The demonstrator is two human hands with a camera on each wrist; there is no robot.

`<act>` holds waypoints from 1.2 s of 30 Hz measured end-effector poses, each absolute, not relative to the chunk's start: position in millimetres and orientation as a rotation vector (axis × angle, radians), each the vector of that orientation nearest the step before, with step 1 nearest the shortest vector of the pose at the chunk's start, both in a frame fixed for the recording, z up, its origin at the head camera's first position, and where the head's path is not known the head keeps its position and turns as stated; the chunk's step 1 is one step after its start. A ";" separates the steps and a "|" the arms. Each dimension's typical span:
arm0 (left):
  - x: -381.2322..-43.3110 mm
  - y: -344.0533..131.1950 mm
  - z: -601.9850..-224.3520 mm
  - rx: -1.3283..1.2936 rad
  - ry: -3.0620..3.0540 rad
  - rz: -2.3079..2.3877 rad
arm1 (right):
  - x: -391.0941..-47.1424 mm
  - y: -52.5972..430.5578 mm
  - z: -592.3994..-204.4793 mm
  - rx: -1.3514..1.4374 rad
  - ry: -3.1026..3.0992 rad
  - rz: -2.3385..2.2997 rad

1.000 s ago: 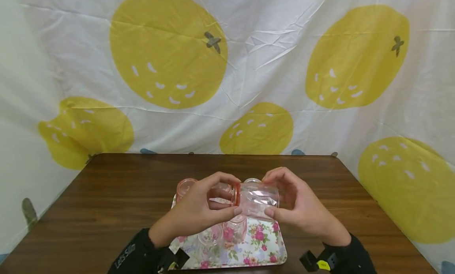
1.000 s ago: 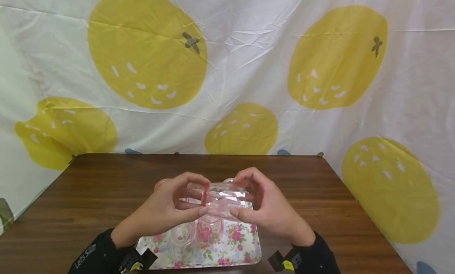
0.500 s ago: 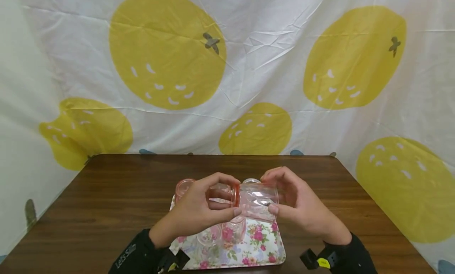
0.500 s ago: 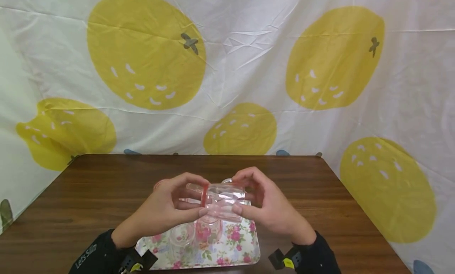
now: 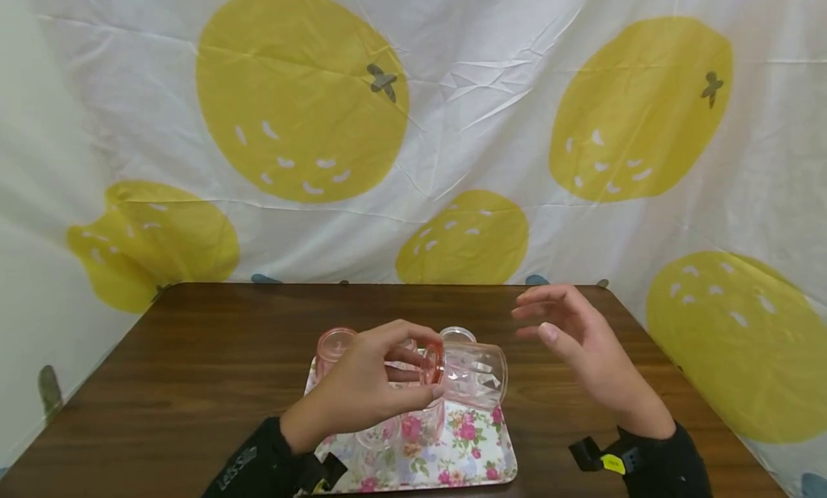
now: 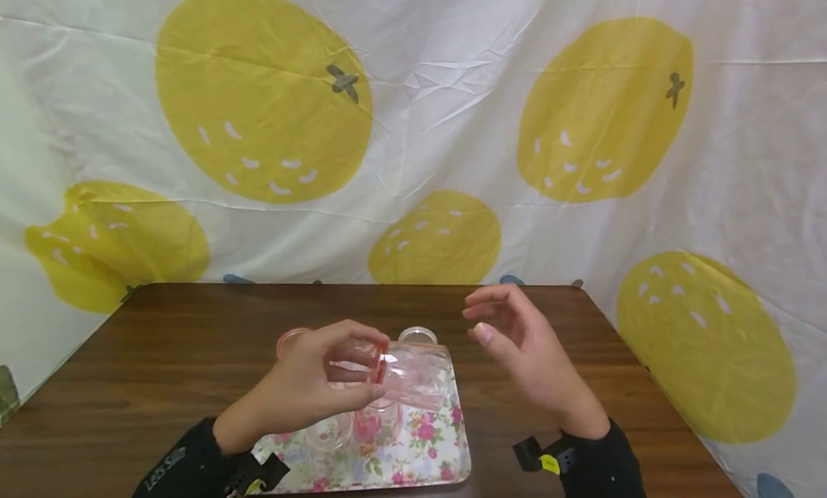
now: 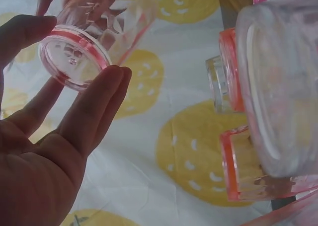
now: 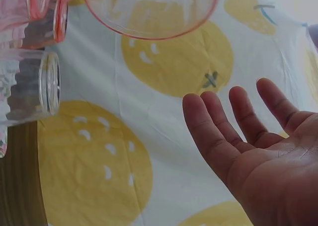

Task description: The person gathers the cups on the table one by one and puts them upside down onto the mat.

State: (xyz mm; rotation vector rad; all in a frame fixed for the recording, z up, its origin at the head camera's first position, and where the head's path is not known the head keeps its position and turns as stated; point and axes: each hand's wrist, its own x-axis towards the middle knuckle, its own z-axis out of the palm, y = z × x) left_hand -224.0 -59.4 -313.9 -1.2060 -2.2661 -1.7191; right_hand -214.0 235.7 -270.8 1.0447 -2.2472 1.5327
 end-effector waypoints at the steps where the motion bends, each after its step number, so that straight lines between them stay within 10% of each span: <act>1: -224.3 -58.2 -313.0 -1.215 -2.272 -1.673 | -213.6 236.9 -269.8 1.041 -2.239 1.531; 36: -228.3 -2.1 -304.6 -1.485 -2.630 -0.349 | -216.8 247.1 -269.6 0.939 -2.225 1.356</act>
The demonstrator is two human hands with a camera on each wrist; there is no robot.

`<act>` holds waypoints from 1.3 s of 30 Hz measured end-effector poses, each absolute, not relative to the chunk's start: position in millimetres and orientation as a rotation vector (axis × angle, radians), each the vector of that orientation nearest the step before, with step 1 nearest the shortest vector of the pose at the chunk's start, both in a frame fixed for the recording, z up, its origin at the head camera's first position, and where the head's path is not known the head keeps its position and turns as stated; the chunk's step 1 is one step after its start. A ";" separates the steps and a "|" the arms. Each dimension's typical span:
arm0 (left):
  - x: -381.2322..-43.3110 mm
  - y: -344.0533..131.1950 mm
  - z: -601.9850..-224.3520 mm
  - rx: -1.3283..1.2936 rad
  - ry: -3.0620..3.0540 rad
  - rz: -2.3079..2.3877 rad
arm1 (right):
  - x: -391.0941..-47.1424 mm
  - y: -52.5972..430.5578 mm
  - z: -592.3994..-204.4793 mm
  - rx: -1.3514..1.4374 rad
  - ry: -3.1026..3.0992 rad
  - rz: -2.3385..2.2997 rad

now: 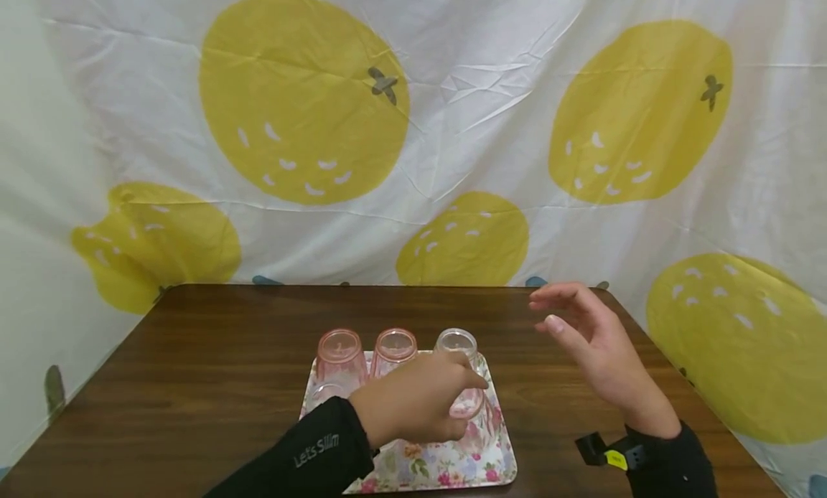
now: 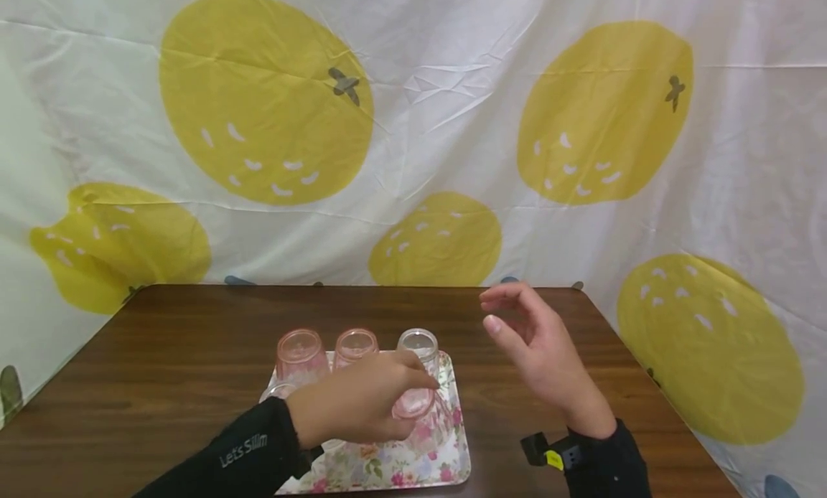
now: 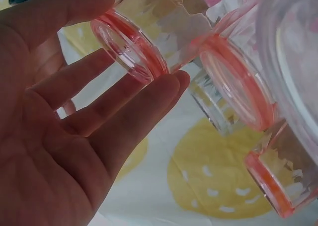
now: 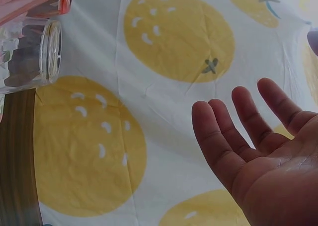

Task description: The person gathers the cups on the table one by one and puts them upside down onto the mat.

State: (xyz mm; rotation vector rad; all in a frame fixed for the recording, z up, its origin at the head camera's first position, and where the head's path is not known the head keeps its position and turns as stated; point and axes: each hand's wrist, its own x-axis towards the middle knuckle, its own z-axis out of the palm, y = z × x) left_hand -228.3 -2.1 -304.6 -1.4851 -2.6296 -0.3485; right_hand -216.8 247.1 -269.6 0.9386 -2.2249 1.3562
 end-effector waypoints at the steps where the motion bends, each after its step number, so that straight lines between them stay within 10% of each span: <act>1: -228.6 -0.9 -305.3 -1.490 -2.638 -0.345 | -217.0 246.9 -269.8 0.937 -2.228 1.356; 39: -226.1 24.0 -323.4 -1.502 -2.640 -0.140 | -216.2 247.9 -269.3 0.940 -2.225 1.344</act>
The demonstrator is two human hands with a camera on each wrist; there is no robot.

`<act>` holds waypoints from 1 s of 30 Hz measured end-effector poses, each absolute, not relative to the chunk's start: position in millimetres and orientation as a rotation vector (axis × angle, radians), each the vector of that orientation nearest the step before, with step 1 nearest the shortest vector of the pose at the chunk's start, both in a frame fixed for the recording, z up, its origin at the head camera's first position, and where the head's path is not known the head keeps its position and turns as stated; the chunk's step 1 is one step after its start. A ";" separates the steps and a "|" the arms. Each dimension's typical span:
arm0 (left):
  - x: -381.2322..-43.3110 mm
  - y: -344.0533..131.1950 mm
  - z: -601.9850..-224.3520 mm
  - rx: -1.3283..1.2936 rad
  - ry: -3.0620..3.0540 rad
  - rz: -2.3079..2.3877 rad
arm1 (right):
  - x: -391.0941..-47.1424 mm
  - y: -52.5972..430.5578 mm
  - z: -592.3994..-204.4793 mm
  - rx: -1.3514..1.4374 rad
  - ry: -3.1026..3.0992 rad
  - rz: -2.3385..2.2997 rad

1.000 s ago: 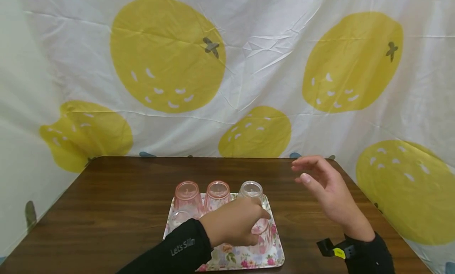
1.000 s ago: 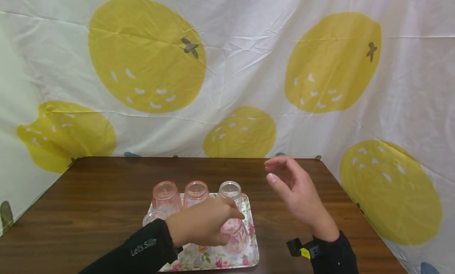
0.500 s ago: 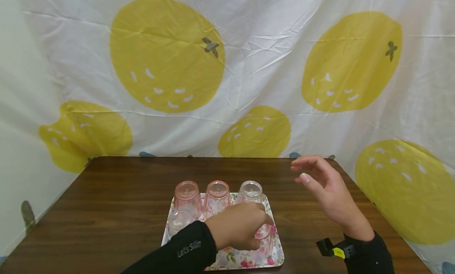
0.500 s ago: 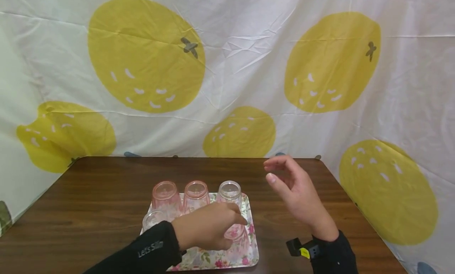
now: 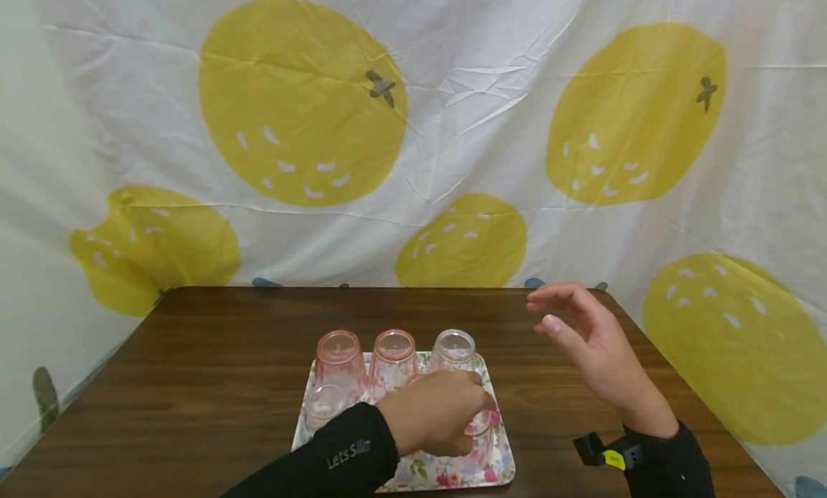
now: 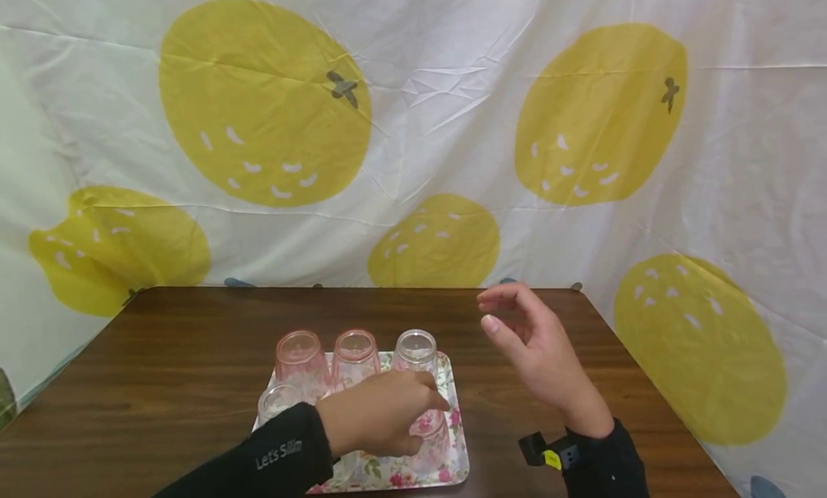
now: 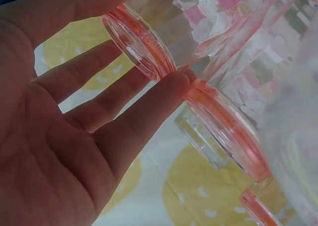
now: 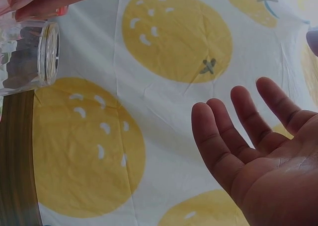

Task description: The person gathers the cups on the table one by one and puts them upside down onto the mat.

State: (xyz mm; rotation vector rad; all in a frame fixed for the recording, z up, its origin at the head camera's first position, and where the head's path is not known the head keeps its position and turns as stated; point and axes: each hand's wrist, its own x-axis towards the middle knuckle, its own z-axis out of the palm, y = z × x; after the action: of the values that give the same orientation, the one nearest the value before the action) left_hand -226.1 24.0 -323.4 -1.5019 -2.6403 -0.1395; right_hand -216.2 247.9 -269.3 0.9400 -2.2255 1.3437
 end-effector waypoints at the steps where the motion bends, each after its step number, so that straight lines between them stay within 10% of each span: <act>1: -226.3 24.4 -323.5 -1.504 -2.639 -0.135 | -216.2 247.8 -269.3 0.939 -2.226 1.347; 30: -218.8 31.6 -319.9 -1.483 -2.637 -0.020 | -218.2 245.7 -274.2 0.912 -2.271 1.316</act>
State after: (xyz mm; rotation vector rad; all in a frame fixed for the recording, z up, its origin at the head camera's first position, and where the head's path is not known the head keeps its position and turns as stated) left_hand -218.8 31.6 -319.9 -1.4832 -2.6374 -0.0198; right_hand -218.2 245.7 -274.2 0.9120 -2.2709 1.3162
